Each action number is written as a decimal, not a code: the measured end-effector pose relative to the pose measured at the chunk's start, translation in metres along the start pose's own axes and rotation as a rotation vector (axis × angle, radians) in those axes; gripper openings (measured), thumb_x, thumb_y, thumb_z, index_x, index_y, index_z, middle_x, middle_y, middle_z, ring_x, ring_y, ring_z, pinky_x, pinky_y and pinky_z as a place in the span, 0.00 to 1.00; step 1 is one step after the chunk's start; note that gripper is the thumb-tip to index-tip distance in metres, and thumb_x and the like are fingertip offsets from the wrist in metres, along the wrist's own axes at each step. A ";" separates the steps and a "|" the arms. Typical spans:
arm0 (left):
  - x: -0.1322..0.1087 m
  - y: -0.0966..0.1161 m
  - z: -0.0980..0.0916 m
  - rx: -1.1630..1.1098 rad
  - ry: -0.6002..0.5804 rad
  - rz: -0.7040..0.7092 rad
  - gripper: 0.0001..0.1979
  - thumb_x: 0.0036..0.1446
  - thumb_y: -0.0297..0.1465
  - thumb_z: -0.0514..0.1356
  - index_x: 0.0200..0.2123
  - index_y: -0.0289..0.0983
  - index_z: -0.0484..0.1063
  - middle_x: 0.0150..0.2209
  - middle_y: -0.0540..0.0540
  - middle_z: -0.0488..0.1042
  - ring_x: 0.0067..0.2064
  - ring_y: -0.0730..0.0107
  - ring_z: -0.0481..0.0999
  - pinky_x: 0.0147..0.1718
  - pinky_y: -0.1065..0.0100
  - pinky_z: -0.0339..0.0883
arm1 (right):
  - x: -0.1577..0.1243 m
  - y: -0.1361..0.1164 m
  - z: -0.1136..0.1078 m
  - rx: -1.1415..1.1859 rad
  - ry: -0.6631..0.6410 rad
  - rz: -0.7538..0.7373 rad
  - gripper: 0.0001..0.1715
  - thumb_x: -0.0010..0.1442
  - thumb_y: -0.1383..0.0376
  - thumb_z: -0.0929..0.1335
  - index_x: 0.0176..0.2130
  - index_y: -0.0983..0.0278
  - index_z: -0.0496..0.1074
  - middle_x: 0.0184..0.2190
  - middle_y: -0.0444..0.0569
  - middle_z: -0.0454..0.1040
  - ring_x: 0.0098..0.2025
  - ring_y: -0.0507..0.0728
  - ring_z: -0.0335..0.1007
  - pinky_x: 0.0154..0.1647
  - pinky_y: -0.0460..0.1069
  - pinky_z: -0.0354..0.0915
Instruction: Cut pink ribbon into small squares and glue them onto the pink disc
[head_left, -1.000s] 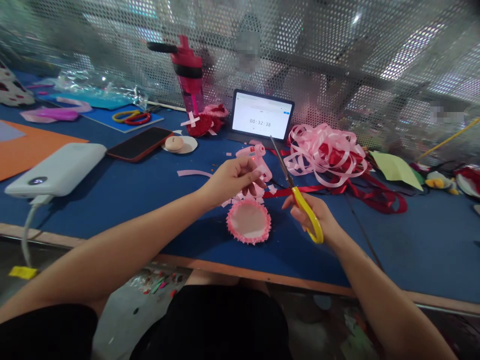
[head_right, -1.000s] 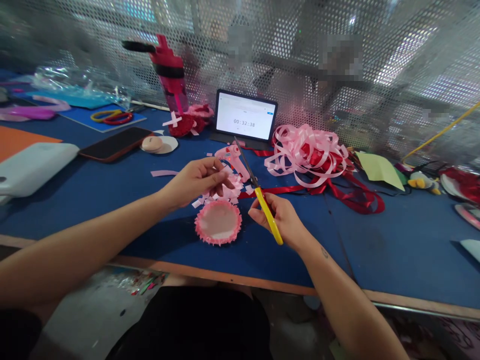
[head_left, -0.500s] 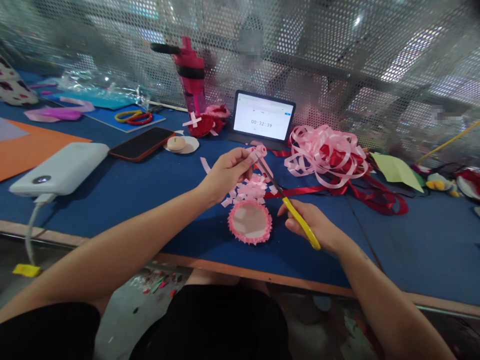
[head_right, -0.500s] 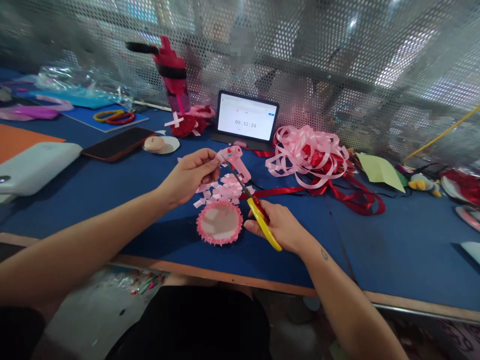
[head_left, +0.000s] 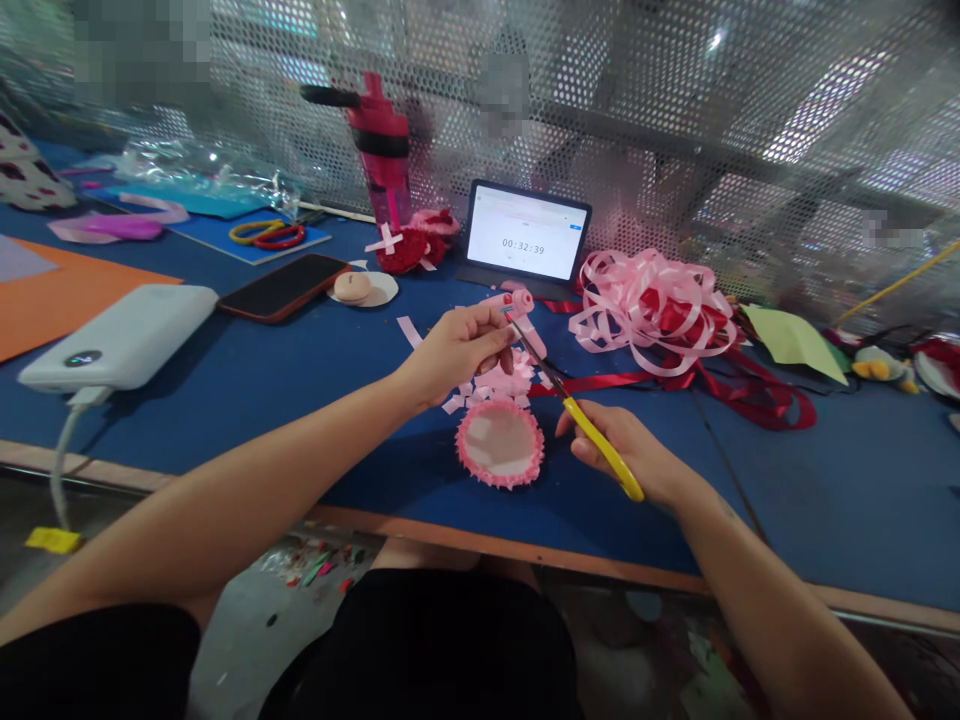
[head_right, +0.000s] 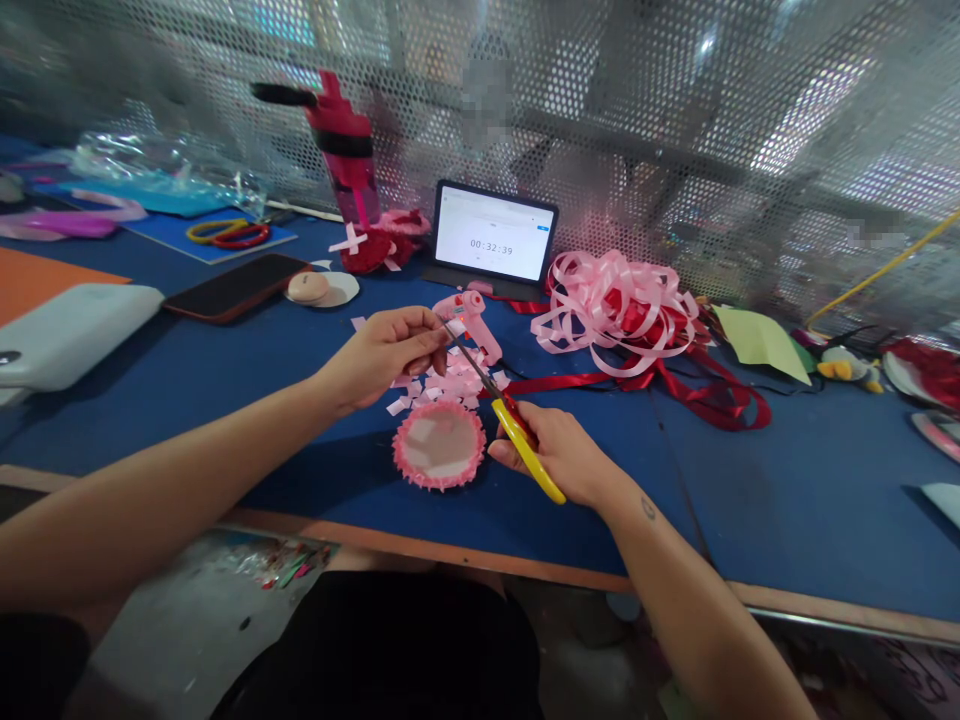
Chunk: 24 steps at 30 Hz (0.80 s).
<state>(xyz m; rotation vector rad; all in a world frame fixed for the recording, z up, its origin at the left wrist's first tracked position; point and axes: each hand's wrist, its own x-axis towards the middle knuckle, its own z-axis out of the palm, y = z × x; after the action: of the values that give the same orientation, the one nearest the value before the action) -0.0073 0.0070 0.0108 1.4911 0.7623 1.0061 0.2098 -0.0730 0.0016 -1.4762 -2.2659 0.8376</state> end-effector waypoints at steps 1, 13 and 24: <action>0.000 0.000 0.000 -0.002 -0.002 0.002 0.07 0.58 0.25 0.54 0.27 0.34 0.65 0.20 0.49 0.73 0.17 0.85 0.56 0.16 0.78 0.48 | 0.000 0.000 0.000 0.011 0.001 0.005 0.34 0.54 0.37 0.59 0.33 0.65 0.65 0.21 0.41 0.60 0.22 0.49 0.53 0.23 0.46 0.50; 0.000 -0.001 0.000 -0.002 -0.017 0.016 0.07 0.58 0.24 0.54 0.27 0.34 0.64 0.20 0.49 0.73 0.17 0.86 0.57 0.16 0.79 0.48 | 0.002 0.004 0.006 0.089 0.032 0.120 0.27 0.58 0.44 0.60 0.29 0.65 0.65 0.20 0.40 0.59 0.18 0.48 0.54 0.19 0.44 0.51; -0.008 -0.003 0.007 0.174 -0.330 -0.044 0.05 0.60 0.30 0.54 0.32 0.35 0.62 0.24 0.49 0.75 0.19 0.82 0.68 0.19 0.79 0.60 | 0.006 0.007 0.013 0.235 0.153 0.126 0.20 0.57 0.50 0.64 0.31 0.65 0.66 0.18 0.39 0.59 0.17 0.47 0.54 0.18 0.43 0.53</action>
<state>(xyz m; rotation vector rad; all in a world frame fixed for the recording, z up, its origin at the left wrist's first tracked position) -0.0038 -0.0030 0.0061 1.7288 0.6520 0.6497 0.2051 -0.0692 -0.0130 -1.5288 -1.9095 0.9557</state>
